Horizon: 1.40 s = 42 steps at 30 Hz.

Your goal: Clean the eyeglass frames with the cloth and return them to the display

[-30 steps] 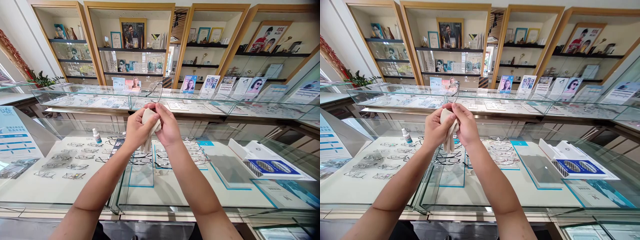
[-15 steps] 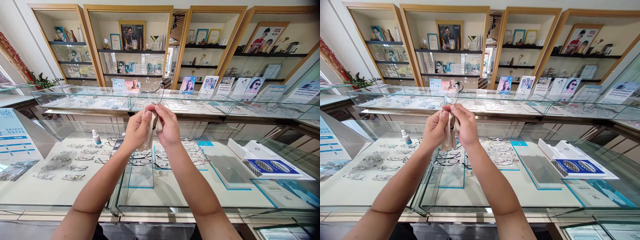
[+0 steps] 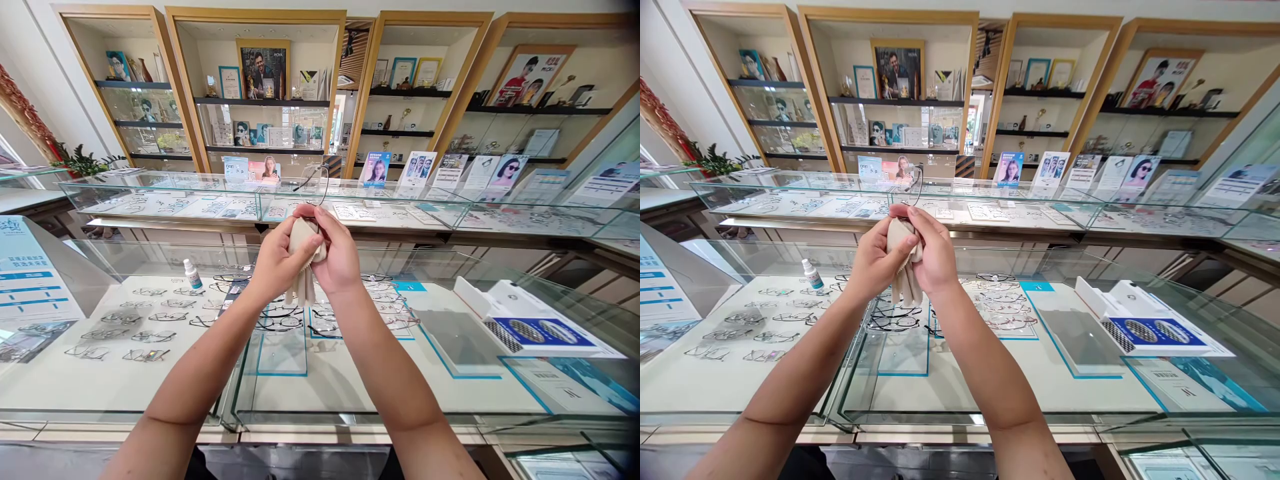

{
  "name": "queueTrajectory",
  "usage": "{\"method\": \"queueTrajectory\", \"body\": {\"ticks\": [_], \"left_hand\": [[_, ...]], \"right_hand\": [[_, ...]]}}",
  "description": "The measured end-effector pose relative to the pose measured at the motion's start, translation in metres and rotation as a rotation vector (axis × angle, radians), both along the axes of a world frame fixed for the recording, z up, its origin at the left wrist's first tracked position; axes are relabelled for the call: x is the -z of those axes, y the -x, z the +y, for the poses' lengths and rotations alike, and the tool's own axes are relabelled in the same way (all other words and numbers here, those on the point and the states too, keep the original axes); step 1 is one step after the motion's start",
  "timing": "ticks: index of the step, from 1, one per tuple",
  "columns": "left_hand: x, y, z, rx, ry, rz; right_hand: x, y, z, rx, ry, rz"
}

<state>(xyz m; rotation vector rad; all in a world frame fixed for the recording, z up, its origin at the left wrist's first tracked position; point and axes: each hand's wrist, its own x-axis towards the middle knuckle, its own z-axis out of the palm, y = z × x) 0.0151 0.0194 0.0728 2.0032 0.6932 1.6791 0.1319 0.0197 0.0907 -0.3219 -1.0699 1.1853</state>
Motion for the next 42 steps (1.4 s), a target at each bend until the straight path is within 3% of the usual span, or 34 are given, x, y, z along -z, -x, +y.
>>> {"method": "queueTrajectory", "body": {"ticks": [4, 8, 18, 29, 37, 42], "left_hand": [[0.007, -0.007, 0.001, -0.136, -0.020, -0.132], [0.009, -0.009, -0.003, -0.180, -0.010, -0.219], [-0.004, 0.010, 0.002, 0.186, 0.044, 0.083], [0.004, -0.007, -0.003, -0.063, 0.079, -0.181], [-0.010, 0.015, -0.007, 0.156, 0.059, 0.100], [-0.007, 0.009, -0.006, 0.142, 0.080, 0.063]], "right_hand": [[0.004, 0.008, -0.008, 0.045, -0.046, -0.092], [0.006, 0.008, -0.010, 0.030, -0.089, -0.162], [-0.004, -0.010, 0.004, 0.053, -0.015, -0.068], [0.003, -0.002, -0.003, -0.002, -0.041, -0.174], [-0.003, -0.012, 0.001, 0.024, -0.026, -0.135], [-0.002, -0.011, 0.002, 0.031, -0.007, -0.124]]}}
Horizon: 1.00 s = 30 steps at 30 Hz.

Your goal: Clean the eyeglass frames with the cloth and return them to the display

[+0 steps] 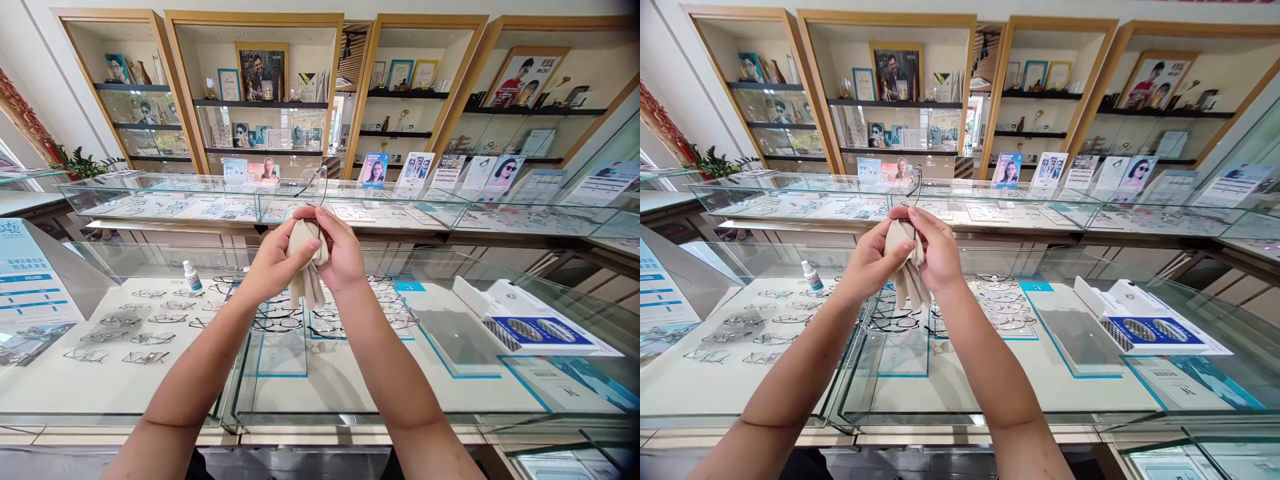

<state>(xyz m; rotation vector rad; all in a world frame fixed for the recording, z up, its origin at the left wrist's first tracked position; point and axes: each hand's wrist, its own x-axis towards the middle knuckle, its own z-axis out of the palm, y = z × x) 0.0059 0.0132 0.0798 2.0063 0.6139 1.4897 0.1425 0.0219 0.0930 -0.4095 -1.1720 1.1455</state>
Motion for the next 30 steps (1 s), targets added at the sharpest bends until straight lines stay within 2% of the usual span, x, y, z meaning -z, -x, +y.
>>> {"method": "queueTrajectory", "body": {"ticks": [5, 8, 11, 13, 15, 19, 24, 30], "left_hand": [[0.009, -0.015, -0.001, -0.178, -0.003, -0.186], [0.010, -0.016, -0.004, -0.227, 0.009, -0.250], [0.004, -0.010, -0.005, -0.134, 0.066, -0.233], [-0.001, -0.002, -0.004, -0.026, 0.118, -0.179], [-0.006, 0.007, -0.001, 0.024, 0.161, -0.142], [-0.011, 0.022, 0.005, -0.016, 0.238, -0.192], [-0.013, 0.032, 0.012, -0.038, 0.291, -0.306], [-0.017, 0.040, 0.019, -0.058, 0.268, -0.317]], "right_hand": [[0.004, 0.005, -0.005, -0.023, -0.036, -0.045], [0.005, 0.007, -0.009, -0.049, -0.031, -0.088], [0.003, 0.005, -0.010, -0.035, -0.025, -0.107], [0.002, 0.002, -0.008, 0.010, -0.059, -0.095], [0.000, -0.003, -0.005, 0.041, -0.101, -0.067], [-0.004, -0.014, 0.001, 0.027, -0.151, -0.061], [-0.007, -0.026, 0.002, -0.012, -0.214, -0.286], [-0.007, -0.027, 0.001, -0.074, -0.237, -0.449]]}}
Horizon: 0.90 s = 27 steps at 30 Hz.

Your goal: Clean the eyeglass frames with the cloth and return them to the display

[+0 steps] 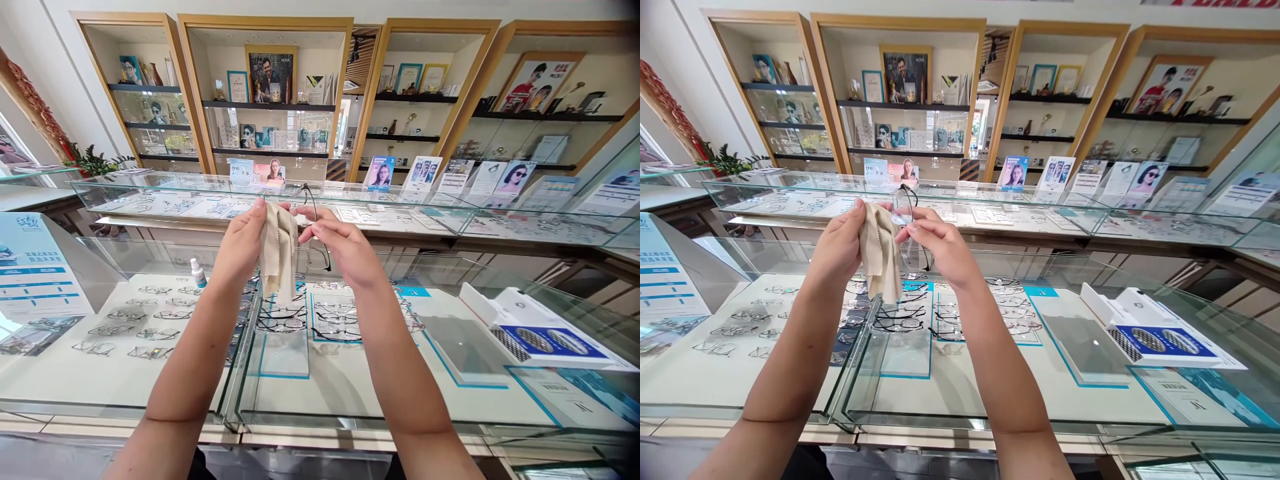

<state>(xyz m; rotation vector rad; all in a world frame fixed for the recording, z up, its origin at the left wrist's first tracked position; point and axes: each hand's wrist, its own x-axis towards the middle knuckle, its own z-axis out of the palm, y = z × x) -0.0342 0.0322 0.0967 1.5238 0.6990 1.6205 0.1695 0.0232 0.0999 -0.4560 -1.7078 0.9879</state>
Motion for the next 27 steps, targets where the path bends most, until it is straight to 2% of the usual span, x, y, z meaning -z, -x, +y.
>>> {"method": "queueTrajectory", "body": {"ticks": [7, 14, 27], "left_hand": [[-0.001, 0.001, -0.003, 0.061, 0.025, -0.087], [0.002, -0.001, -0.003, 0.084, 0.080, -0.102], [0.002, -0.007, -0.006, 0.211, 0.027, -0.024]], "right_hand": [[0.004, 0.006, 0.004, -0.066, 0.041, -0.084], [0.006, 0.012, 0.005, -0.027, 0.050, -0.141], [0.007, 0.012, 0.009, 0.023, 0.047, -0.072]]}}
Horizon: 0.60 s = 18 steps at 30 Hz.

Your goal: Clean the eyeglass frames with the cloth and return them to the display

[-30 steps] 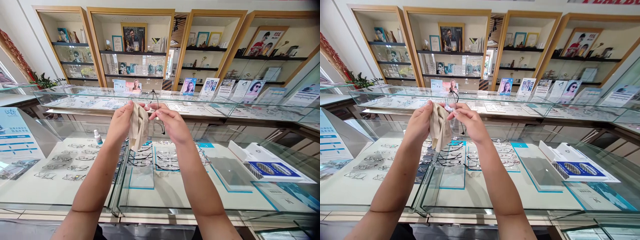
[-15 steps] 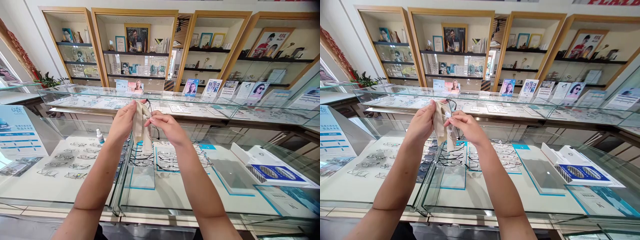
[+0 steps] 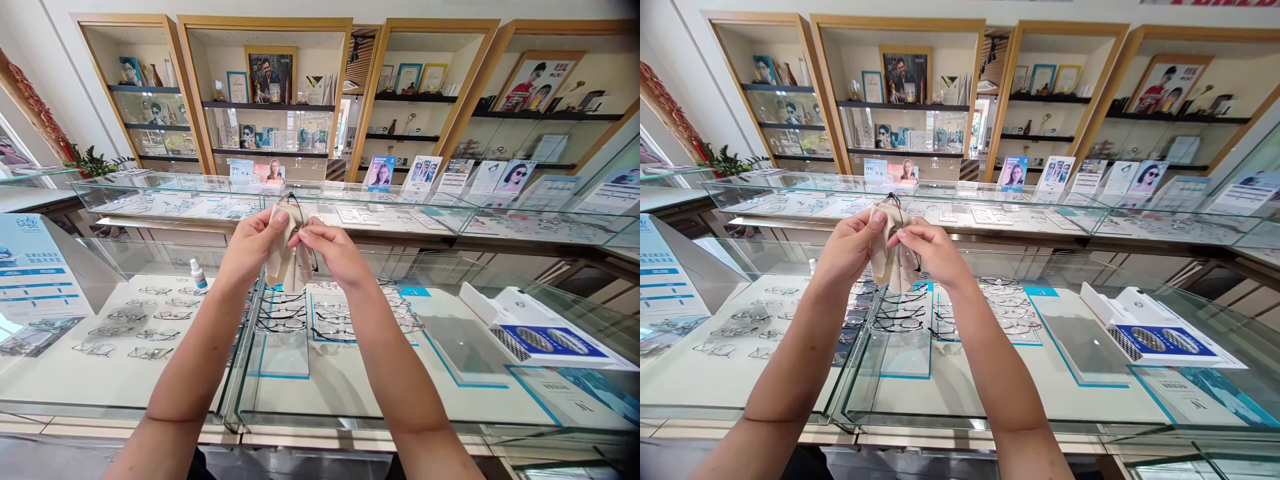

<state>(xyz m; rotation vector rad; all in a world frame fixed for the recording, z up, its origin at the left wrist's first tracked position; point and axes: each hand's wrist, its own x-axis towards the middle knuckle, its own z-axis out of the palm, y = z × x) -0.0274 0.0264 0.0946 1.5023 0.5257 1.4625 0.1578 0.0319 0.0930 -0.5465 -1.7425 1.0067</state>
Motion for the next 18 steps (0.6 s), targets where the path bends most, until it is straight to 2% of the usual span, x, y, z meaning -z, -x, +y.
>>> {"method": "queueTrajectory", "body": {"ticks": [9, 18], "left_hand": [[-0.0010, -0.0020, -0.0034, 0.001, -0.036, -0.007], [-0.0016, -0.0027, -0.0073, -0.129, 0.034, -0.064]], "right_hand": [[-0.0020, -0.0046, -0.0025, -0.043, -0.037, -0.075], [-0.0050, -0.0052, -0.0067, -0.115, -0.101, -0.215]]}}
